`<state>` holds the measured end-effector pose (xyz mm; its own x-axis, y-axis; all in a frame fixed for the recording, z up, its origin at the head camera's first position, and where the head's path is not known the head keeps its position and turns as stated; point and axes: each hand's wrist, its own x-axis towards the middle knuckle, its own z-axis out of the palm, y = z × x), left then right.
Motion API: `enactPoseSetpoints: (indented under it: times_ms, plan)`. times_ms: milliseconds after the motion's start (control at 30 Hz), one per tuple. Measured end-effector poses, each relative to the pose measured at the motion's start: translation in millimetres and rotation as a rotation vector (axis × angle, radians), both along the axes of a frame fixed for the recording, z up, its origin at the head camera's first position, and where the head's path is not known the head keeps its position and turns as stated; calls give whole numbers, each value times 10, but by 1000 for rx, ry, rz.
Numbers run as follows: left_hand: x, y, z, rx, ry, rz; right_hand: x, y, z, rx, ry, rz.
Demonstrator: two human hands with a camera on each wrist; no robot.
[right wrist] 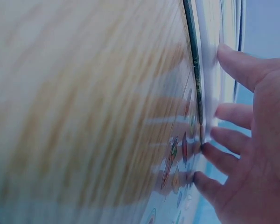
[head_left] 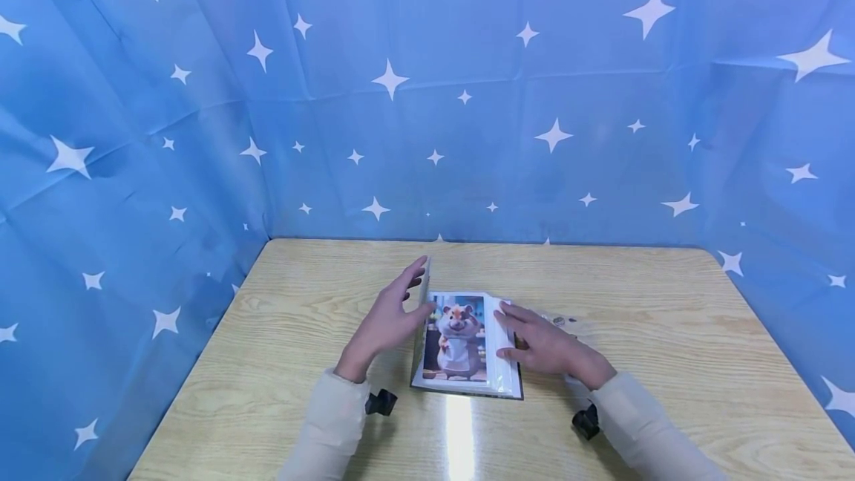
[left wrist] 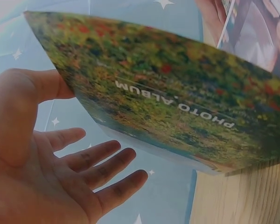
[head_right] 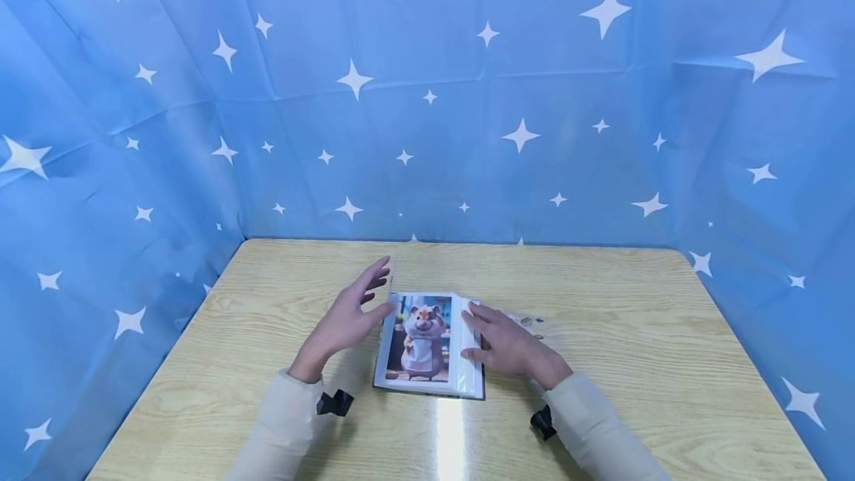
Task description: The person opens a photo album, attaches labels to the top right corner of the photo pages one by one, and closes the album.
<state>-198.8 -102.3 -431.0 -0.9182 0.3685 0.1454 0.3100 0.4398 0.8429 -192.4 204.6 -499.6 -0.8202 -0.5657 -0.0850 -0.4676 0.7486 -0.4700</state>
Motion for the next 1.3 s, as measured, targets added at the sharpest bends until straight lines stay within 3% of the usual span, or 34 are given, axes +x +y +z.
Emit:
enactPoseSetpoints:
  times_ms: [567,1300]
  plan:
    - [-15,-268,14,71,-23,61,-19,-9,-14,-22,-10,-1]
    - [16,-606,-25,177,-87,82,-40,-12,34,-50,-70,-18]
